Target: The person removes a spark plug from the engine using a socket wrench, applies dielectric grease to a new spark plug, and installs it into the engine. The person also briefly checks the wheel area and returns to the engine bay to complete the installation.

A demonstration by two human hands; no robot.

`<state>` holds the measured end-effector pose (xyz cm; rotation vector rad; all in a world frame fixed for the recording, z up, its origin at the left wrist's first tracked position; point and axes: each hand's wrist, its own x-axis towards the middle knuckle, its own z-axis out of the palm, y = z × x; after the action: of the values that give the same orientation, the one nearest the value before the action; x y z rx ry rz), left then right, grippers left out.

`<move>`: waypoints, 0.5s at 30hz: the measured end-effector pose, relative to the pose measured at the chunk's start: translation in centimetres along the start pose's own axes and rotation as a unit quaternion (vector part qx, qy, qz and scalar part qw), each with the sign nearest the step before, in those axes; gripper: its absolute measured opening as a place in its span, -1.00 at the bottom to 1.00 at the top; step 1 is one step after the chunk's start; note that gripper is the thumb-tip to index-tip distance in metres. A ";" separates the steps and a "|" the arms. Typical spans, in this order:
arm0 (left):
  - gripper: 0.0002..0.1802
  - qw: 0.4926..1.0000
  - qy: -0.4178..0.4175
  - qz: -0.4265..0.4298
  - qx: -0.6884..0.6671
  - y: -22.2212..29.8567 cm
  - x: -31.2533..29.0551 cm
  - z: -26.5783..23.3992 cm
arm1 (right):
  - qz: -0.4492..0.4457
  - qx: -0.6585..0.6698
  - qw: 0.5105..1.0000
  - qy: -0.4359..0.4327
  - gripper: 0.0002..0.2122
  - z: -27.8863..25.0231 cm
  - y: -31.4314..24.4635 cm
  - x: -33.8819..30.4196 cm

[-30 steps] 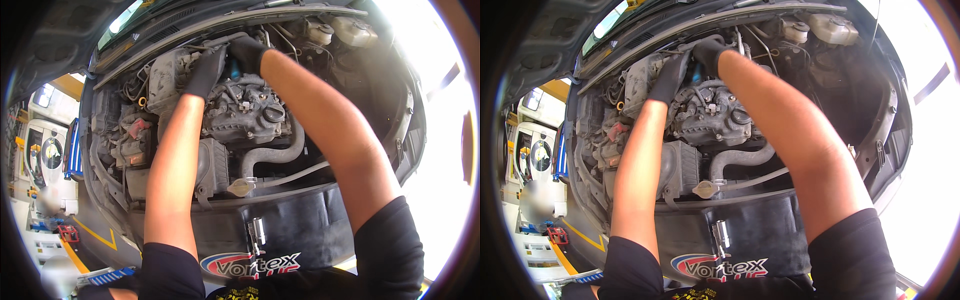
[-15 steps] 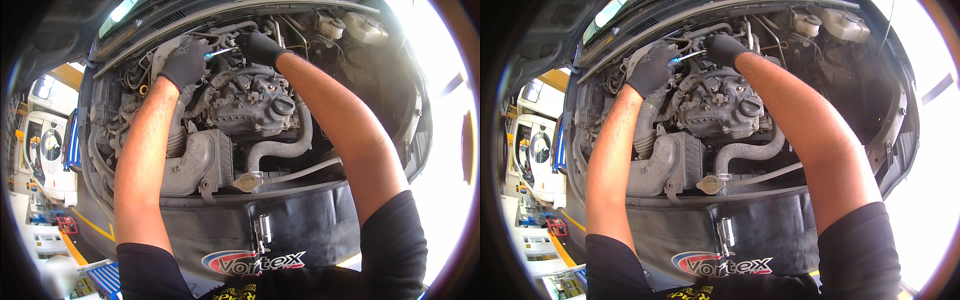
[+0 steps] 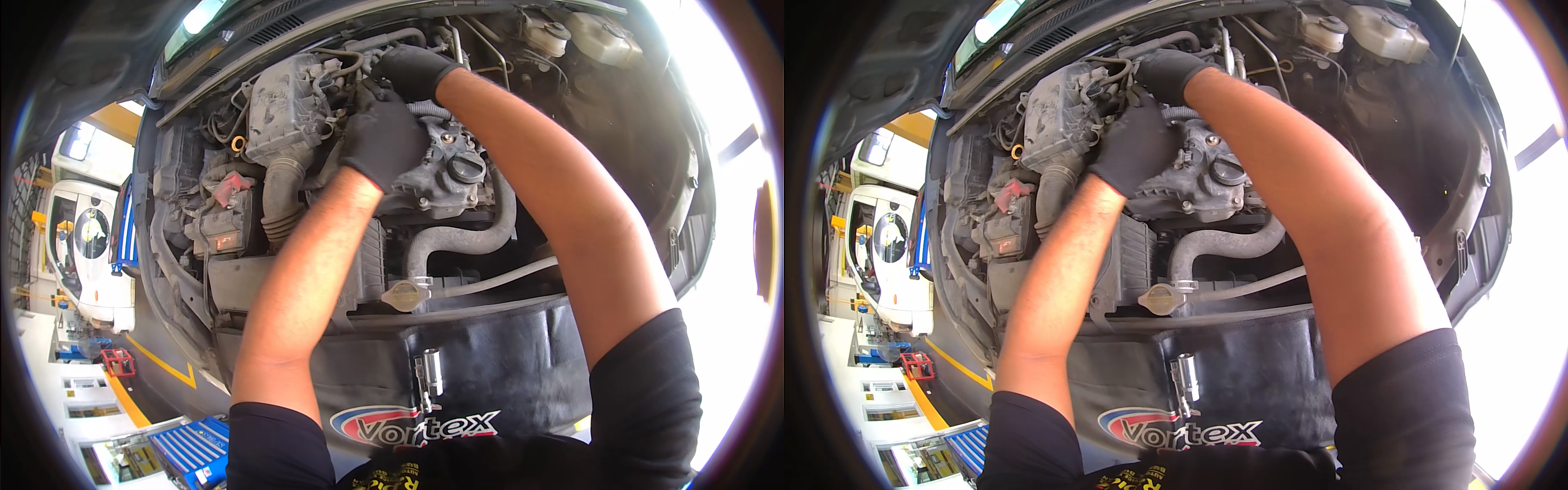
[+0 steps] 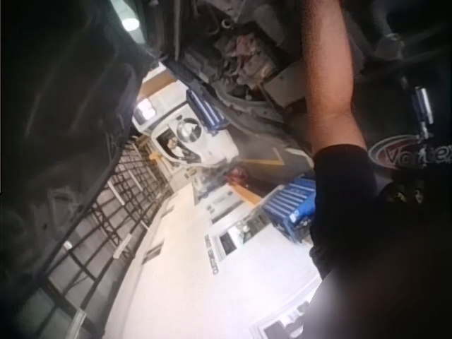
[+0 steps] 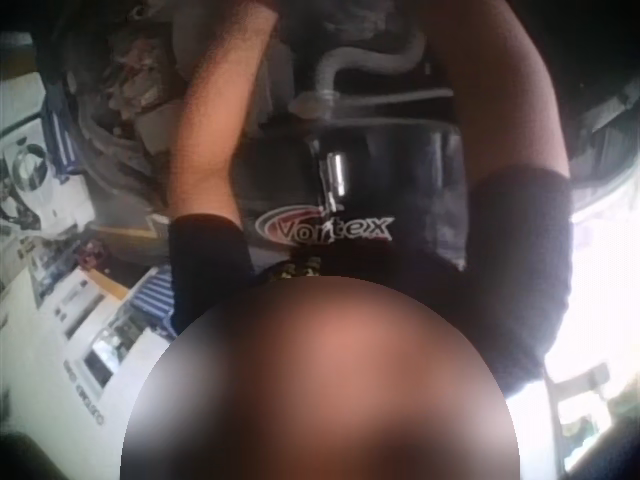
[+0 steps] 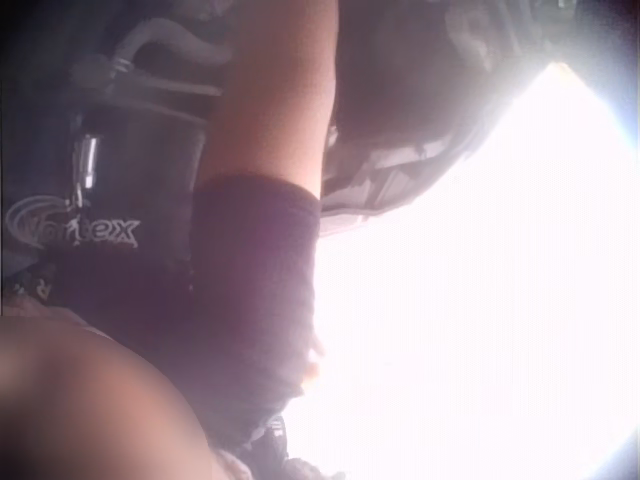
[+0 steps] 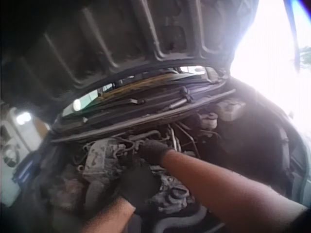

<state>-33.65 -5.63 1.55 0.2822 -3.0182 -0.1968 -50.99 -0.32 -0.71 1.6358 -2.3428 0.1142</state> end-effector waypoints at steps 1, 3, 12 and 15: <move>-0.32 1.000 0.011 0.004 -0.020 0.4 -0.2 0.2 | 0.040 0.065 0.997 0.010 -0.69 -0.3 0.1 -0.1; -0.32 0.997 -0.038 -0.007 -0.063 0.7 -0.3 0.5 | 0.106 0.192 0.975 0.034 -0.73 -0.8 0.9 -0.9; -0.50 0.990 0.002 -0.013 -0.137 -1.2 -0.1 -0.3 | -0.008 -0.013 0.995 0.096 -0.89 1.8 3.1 0.6; -0.49 0.989 -0.010 -0.013 -0.147 -1.6 0.1 0.0 | -0.090 -0.016 0.991 0.100 -0.92 2.1 4.6 1.4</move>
<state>-33.44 -7.16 1.36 0.2943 -2.9509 -0.6417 -56.09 -0.38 -1.90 1.7249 -2.0303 0.1943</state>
